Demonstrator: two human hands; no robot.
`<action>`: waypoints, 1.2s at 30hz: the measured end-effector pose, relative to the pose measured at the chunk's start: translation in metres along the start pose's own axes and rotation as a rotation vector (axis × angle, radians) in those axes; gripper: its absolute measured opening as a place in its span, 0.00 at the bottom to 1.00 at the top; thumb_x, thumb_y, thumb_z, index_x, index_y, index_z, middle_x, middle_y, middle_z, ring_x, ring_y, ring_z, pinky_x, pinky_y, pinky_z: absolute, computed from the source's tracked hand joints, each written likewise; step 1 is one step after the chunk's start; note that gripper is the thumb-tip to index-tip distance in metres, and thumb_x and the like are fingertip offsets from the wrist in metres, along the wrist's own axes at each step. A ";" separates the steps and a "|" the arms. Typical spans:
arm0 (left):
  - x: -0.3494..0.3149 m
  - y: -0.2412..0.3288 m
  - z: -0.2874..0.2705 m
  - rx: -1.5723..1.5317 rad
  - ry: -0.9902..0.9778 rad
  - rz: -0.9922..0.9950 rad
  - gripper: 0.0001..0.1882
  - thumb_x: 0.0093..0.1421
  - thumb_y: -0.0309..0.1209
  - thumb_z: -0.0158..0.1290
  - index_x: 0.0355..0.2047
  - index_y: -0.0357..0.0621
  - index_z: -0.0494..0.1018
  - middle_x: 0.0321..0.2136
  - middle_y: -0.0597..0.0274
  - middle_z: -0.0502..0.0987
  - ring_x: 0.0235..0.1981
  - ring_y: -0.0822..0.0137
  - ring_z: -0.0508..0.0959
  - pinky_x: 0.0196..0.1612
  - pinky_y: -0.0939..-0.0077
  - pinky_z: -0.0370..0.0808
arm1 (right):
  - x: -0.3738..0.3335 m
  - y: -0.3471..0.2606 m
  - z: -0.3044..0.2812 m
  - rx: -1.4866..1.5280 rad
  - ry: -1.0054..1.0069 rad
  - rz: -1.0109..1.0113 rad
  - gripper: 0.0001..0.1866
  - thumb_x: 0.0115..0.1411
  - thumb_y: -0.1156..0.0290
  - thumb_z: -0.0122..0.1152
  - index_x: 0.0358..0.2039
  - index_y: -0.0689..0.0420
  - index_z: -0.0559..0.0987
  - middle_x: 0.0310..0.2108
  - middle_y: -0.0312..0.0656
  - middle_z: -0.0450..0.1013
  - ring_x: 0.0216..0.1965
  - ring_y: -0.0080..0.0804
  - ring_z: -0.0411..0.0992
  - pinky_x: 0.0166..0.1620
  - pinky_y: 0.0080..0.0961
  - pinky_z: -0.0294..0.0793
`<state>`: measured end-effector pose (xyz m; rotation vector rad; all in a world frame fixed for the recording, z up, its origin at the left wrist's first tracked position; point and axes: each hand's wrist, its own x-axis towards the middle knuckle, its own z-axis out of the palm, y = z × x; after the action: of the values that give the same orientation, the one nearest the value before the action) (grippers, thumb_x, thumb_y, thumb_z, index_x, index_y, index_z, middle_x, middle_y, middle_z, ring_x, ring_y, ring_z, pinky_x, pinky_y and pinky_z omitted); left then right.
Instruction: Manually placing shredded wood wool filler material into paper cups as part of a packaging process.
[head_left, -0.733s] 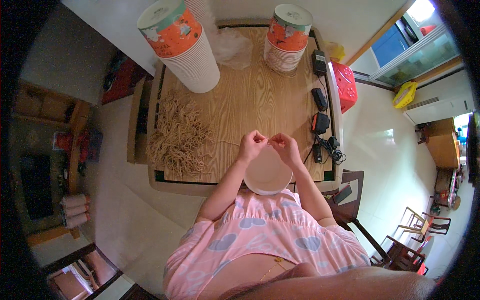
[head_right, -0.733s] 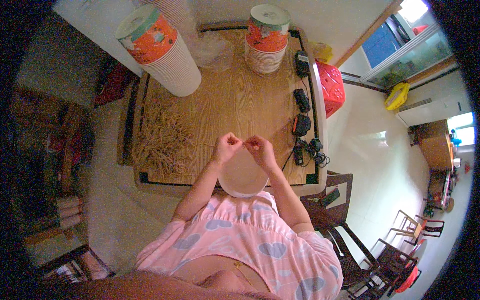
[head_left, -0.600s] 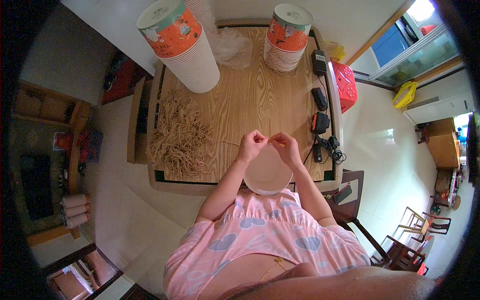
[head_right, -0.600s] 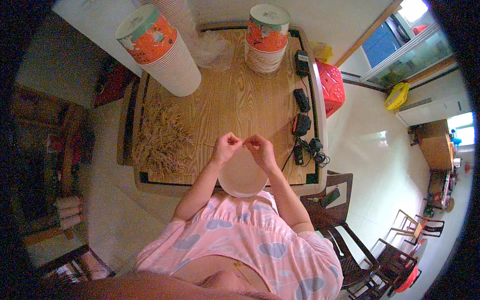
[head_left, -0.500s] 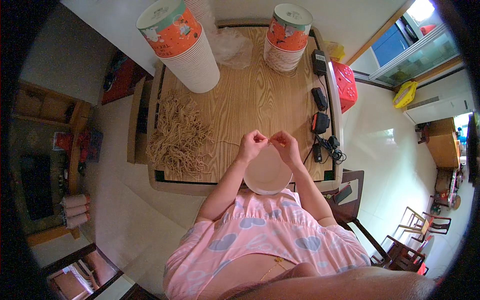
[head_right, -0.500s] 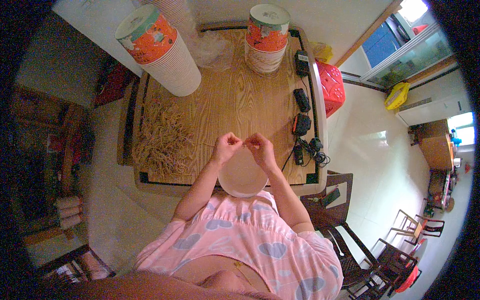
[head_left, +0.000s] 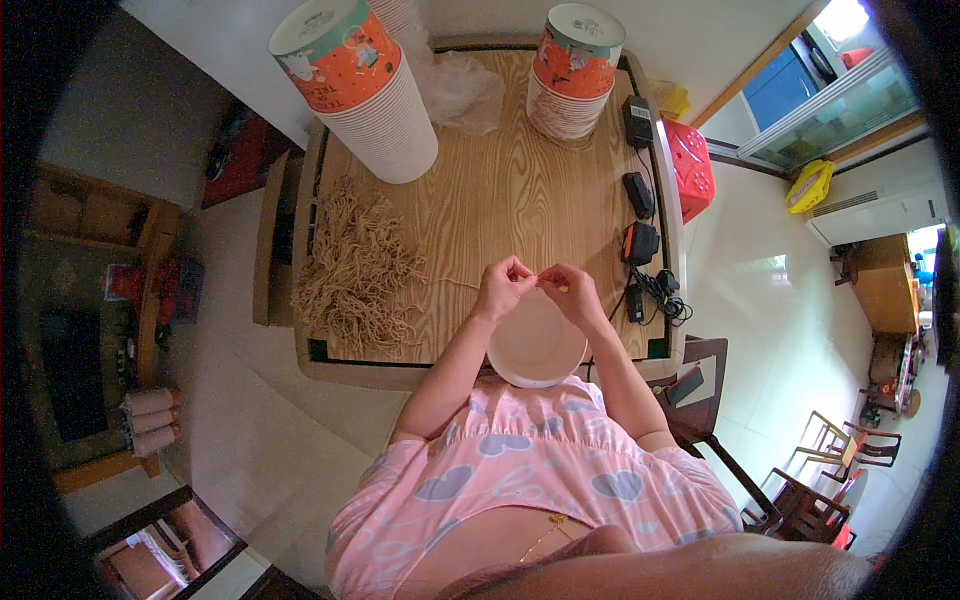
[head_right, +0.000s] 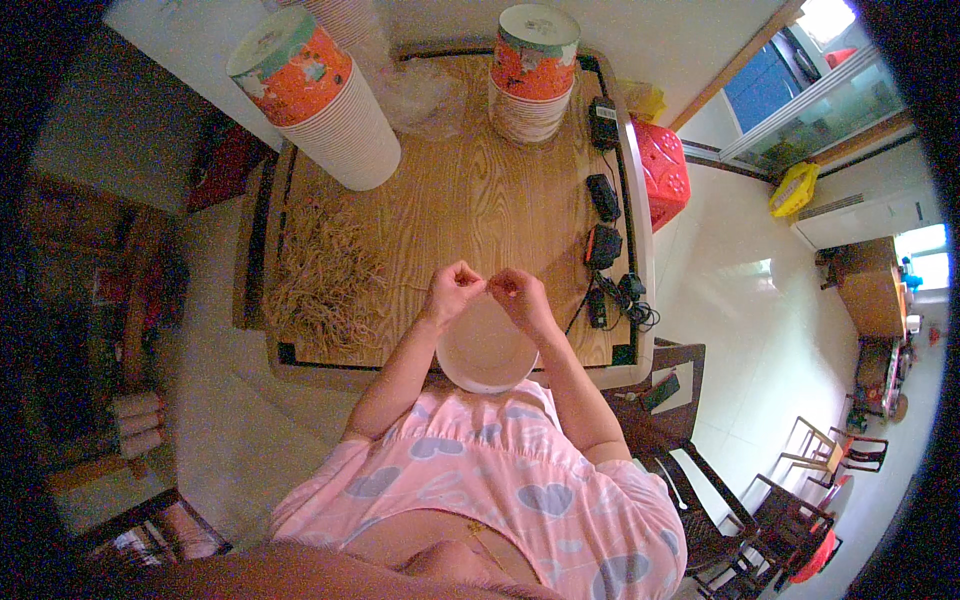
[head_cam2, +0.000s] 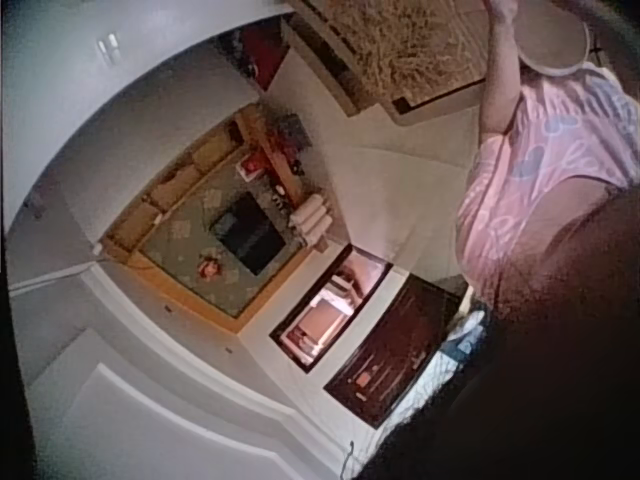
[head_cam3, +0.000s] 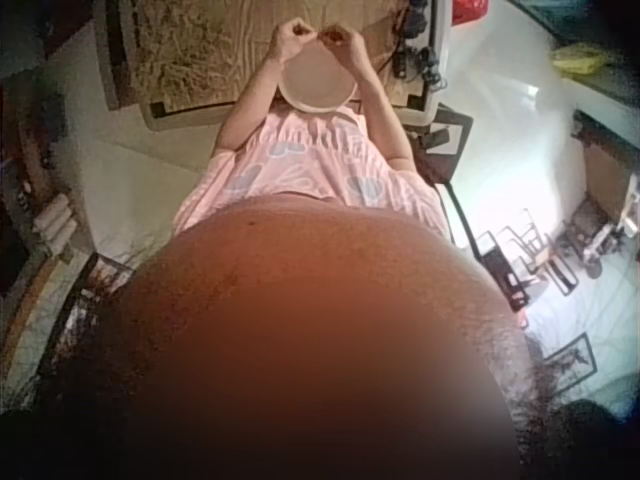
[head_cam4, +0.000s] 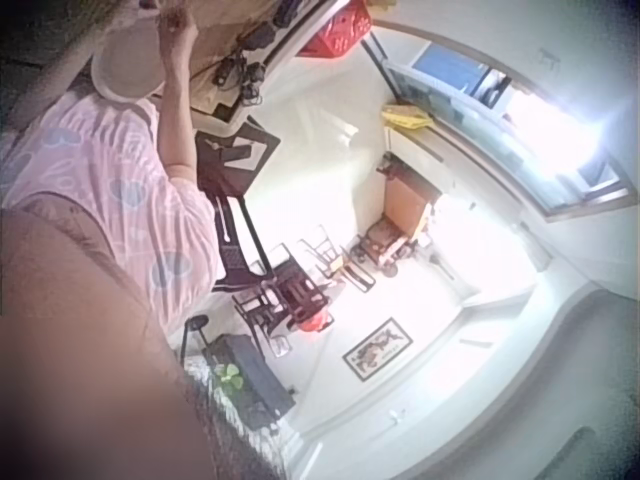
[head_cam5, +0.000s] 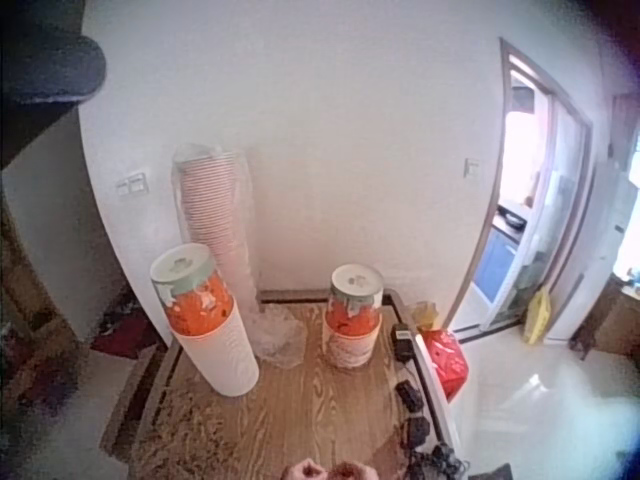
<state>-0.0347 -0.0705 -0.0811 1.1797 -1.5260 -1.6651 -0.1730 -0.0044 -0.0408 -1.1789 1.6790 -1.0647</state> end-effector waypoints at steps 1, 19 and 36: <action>0.000 0.001 0.001 0.000 -0.002 0.000 0.06 0.46 0.23 0.57 0.19 0.40 0.70 0.16 0.69 0.71 0.19 0.80 0.68 0.23 0.84 0.66 | 0.001 0.004 -0.001 -0.009 -0.015 0.009 0.04 0.49 0.79 0.57 0.27 0.62 0.73 0.24 0.36 0.72 0.27 0.21 0.69 0.34 0.18 0.70; 0.004 0.001 0.001 -0.230 0.019 -0.095 0.09 0.46 0.20 0.57 0.27 0.38 0.69 0.23 0.63 0.74 0.26 0.75 0.74 0.29 0.83 0.73 | 0.000 0.012 0.003 -0.011 0.058 -0.089 0.04 0.48 0.80 0.57 0.27 0.61 0.74 0.24 0.35 0.72 0.28 0.20 0.69 0.35 0.18 0.69; 0.013 0.002 -0.008 0.009 -0.100 -0.075 0.10 0.45 0.22 0.59 0.26 0.39 0.68 0.22 0.64 0.73 0.25 0.75 0.73 0.29 0.82 0.71 | -0.002 0.002 -0.001 -0.111 0.068 -0.198 0.07 0.46 0.79 0.60 0.28 0.60 0.75 0.26 0.42 0.71 0.27 0.32 0.70 0.33 0.25 0.71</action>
<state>-0.0332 -0.0855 -0.0815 1.1878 -1.5684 -1.7921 -0.1738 -0.0017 -0.0422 -1.4177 1.7190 -1.1551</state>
